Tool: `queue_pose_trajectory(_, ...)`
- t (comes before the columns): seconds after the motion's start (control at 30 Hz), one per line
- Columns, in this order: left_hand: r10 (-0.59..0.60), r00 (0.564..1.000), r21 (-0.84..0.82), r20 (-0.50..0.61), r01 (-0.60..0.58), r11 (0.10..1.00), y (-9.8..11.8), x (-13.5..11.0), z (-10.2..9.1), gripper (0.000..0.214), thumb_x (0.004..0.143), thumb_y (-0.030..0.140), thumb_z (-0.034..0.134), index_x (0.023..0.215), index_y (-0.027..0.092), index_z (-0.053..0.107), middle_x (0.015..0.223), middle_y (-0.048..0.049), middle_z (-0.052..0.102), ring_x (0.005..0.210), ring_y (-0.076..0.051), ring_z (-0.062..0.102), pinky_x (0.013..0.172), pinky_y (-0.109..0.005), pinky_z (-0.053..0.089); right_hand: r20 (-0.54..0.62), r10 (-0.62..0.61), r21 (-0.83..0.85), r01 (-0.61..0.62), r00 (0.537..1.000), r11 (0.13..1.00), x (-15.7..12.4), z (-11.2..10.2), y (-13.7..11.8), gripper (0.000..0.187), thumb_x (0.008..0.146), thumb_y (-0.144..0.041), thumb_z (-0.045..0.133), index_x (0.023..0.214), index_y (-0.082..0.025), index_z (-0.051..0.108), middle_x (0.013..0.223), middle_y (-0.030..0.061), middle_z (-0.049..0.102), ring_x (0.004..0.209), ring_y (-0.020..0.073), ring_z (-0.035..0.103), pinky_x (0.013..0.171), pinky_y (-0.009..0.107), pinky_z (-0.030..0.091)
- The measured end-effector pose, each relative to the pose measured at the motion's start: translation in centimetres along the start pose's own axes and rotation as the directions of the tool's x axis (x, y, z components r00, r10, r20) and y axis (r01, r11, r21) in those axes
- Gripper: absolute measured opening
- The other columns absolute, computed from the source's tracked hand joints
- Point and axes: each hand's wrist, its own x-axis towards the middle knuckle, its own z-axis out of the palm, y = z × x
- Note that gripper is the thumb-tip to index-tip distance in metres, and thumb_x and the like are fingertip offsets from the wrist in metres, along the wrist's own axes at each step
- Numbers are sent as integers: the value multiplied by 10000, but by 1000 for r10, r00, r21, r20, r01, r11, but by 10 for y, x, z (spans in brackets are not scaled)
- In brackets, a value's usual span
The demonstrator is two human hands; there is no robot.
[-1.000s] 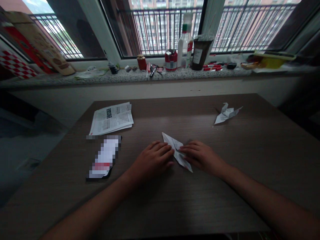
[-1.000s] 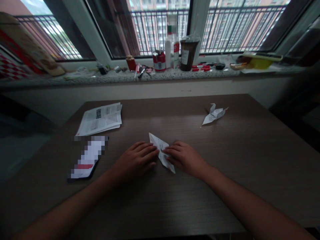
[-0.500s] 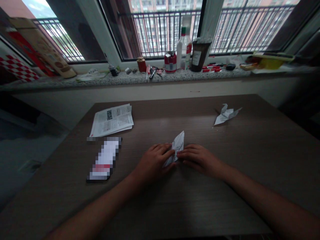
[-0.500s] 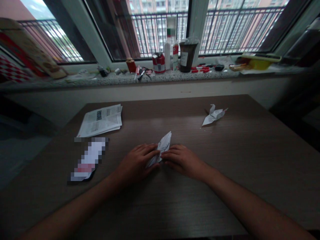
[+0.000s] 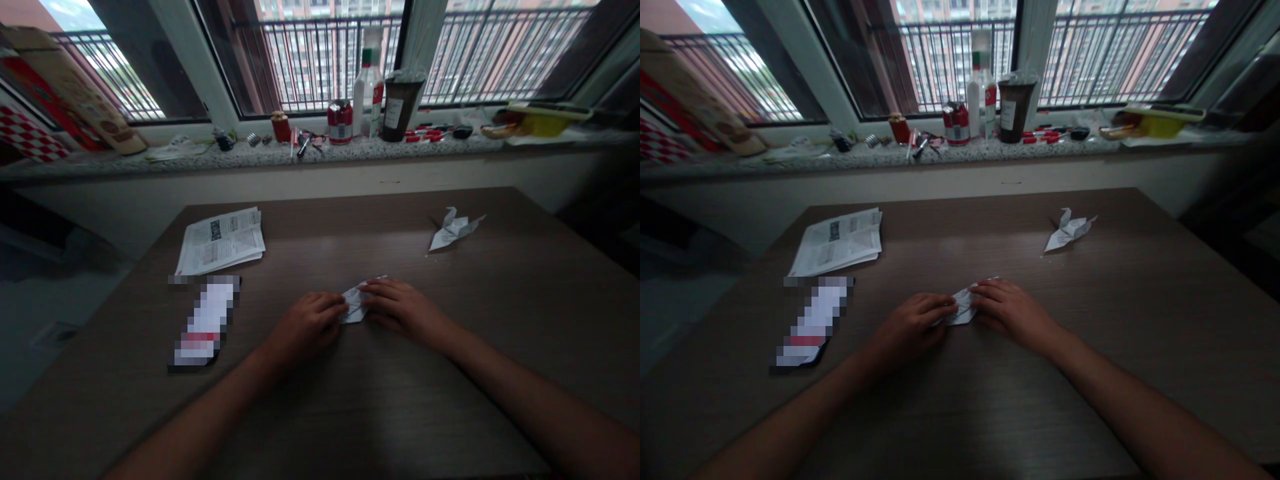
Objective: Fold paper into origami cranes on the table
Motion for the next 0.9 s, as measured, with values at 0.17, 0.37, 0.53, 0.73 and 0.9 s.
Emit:
queue_pose_trajectory(0.17, 25, 999, -53, 22, -23, 998, -4, -2, -1, 379, 953, 108, 612, 1318, 205, 641, 1353, -94, 673, 1221, -267, 642, 1030, -457, 550, -1, -5, -61, 5, 1000, 998, 2, -1, 3, 309, 995, -283, 669, 1302, -241, 672, 1400, 89, 679, 1315, 297, 605, 1090, 545, 492)
queue_pose_trajectory(0.37, 25, 999, -77, 21, -23, 997, -5, -3, -4, 315, 998, 215, 647, 1313, 203, 643, 1352, -101, 674, 1194, -271, 663, 1014, -469, 567, 25, 11, -31, -10, 1000, 999, 2, -1, 4, 232, 1013, -297, 646, 1232, -250, 707, 1314, 77, 721, 1219, 280, 662, 1012, 499, 541)
queue_pose_trajectory(0.53, 4, 1000, -146, 5, -3, 989, -6, -3, -5, 275, 1014, 206, 625, 1287, 198, 653, 1329, -101, 685, 1160, -243, 690, 972, -411, 598, 17, 35, 7, -35, 999, 999, 2, -5, 2, 215, 1025, -286, 621, 1219, -258, 710, 1298, 74, 728, 1214, 276, 664, 1009, 499, 540)
queue_pose_trajectory(0.73, -48, 995, -176, -82, 33, 984, -6, 0, -3, 205, 1042, 212, 560, 1210, 186, 675, 1184, -93, 731, 1029, -212, 724, 892, -377, 612, 4, 39, 75, -40, 999, 996, 0, -4, 6, 244, 1014, -279, 628, 1248, -271, 696, 1284, 74, 734, 1206, 266, 672, 1013, 488, 539)
queue_pose_trajectory(0.9, -110, 987, -219, -116, 82, 972, -4, 1, -11, 137, 1025, 246, 606, 1139, 189, 657, 1095, -72, 716, 958, -203, 708, 825, -348, 594, -76, 144, 164, -130, 987, 978, 2, -6, 0, 190, 1054, -272, 553, 1170, -241, 701, 1122, 75, 761, 1041, 231, 719, 901, 396, 571)
